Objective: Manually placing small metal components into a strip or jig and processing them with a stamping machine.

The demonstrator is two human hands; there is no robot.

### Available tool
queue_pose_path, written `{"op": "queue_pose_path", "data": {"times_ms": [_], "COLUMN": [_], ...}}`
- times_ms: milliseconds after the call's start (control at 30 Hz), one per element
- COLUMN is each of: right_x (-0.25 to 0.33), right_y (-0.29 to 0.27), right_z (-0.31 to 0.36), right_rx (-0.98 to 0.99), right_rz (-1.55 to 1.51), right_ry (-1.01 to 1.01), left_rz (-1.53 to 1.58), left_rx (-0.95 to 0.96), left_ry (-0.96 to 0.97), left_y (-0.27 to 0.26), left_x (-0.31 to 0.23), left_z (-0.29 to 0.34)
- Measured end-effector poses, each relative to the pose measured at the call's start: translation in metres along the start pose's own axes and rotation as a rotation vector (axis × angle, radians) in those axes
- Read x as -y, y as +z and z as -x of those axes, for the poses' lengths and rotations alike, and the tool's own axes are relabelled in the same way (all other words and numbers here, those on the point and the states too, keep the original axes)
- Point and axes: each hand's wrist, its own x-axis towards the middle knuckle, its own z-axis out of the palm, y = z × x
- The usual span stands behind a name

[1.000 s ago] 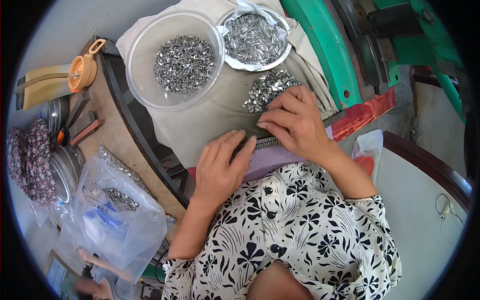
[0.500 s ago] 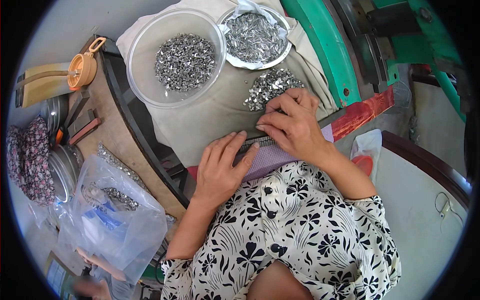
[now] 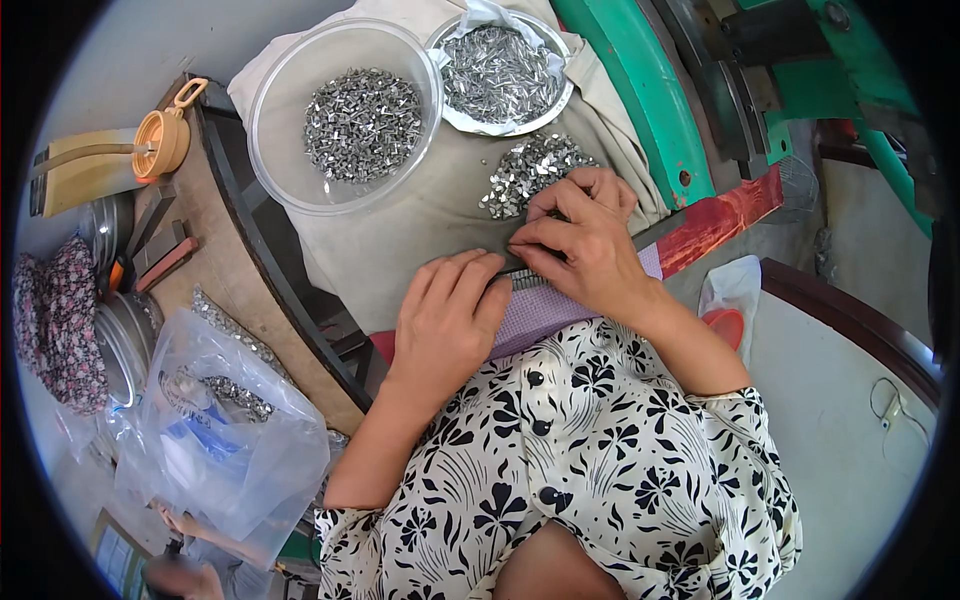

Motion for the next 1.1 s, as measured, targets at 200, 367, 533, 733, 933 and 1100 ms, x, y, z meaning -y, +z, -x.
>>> {"op": "queue_pose_path", "data": {"times_ms": [200,367,533,733,933,1100], "right_x": [0.001,0.005,0.009,0.022,0.032,0.036], "right_y": [0.002,-0.001,0.003,0.003,0.013,0.017], "right_z": [0.001,-0.002,0.002,-0.003,-0.012,-0.014], "right_rx": [0.0,-0.038,-0.03,0.13,0.206,0.221], "right_rz": [-0.026,-0.021,0.044,-0.194,-0.241,-0.22], "right_ry": [-0.003,-0.042,-0.057,0.106,0.128,0.138], "left_rz": [0.078,0.082,0.073,0.241,0.333,0.363], "left_rx": [0.047,0.053,0.025,-0.156,-0.225,-0.251], "left_ry": [-0.12,-0.189,-0.203,-0.391,-0.468,-0.462], "left_y": [-0.008,-0.007,-0.01,0.006,0.013,0.016], "left_x": [-0.003,0.006,0.011,0.005,0.001,0.002], "left_z": [-0.002,0.013,0.023,0.05,0.054,0.056]}}
